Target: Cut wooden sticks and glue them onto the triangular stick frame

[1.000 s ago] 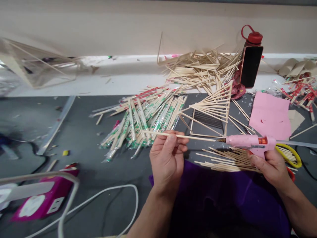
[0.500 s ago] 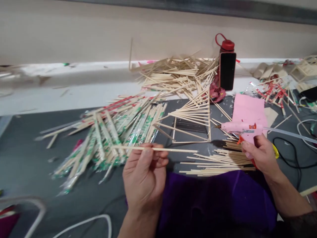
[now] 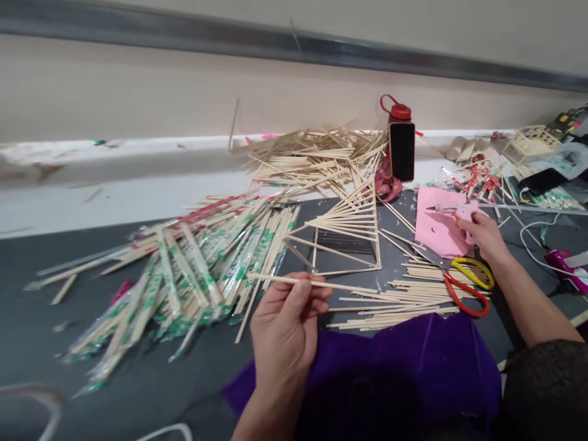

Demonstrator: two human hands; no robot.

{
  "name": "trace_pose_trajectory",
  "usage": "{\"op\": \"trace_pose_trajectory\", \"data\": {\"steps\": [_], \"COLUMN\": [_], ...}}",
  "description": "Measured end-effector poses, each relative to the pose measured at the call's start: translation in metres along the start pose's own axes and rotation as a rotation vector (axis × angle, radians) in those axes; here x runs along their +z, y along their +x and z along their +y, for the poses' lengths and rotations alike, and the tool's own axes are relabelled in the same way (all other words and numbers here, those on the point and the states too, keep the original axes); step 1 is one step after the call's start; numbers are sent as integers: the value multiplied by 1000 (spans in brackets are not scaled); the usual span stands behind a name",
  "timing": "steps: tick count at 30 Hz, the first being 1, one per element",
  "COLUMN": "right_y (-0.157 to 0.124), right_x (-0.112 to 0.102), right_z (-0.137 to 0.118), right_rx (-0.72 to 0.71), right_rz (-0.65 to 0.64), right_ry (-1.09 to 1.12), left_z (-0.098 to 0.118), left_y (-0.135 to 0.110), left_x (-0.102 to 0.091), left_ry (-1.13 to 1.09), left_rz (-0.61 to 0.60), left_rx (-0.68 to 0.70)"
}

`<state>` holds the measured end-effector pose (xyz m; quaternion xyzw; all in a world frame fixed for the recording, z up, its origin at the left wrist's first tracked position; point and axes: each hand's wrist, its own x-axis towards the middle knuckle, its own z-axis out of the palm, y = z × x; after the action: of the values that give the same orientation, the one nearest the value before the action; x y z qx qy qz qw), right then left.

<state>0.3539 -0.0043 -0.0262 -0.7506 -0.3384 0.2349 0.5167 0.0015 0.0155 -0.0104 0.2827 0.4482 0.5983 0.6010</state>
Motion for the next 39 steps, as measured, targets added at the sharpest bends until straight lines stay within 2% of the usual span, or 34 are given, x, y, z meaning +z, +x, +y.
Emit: {"op": "trace_pose_trajectory", "data": {"steps": [6, 12, 17, 20, 21, 23, 25, 27, 28, 30, 34, 39], "right_y": [22, 37, 23, 0, -12, -40, -70, -98, -110, -126, -138, -139], "right_x": [-3, -6, -7, -4, -1, 10, 26, 47, 57, 77, 104, 112], "right_z": [7, -8, -18, -29, -37, -58, -83, -106, -114, -124, -122, -114], "right_rx": [56, 11, -43, -173, -321, -612, -798, -828, -846, -903, -968, -1012], "right_rz": [3, 4, -52, -9, 25, -5, -246, -506, -588, -668, -704, -695], "right_ry": [-242, -745, -1051, -1126, -1120, -938, -632, -413, -364, -361, -471, -521], "left_z": [-1, 0, 0, -1, -1, -1, -1, -1, 0, 0, -1, -3], "left_y": [-1, 1, 0, 0, -1, -3, -5, -8, -10, -12, -15, -17], "left_x": [0, 2, 3, 2, 1, 1, 2, 2, 3, 4, 5, 3], "left_ry": [-17, -37, -40, -22, -20, -22, -19, -6, 2, 14, 1, -18], "left_rz": [-2, 4, 14, 5, 2, -5, -21, -42, -53, -76, -111, -128], "left_rx": [-29, -14, 2, 18, 22, 26, 25, 23, 20, 7, -5, 14]}}
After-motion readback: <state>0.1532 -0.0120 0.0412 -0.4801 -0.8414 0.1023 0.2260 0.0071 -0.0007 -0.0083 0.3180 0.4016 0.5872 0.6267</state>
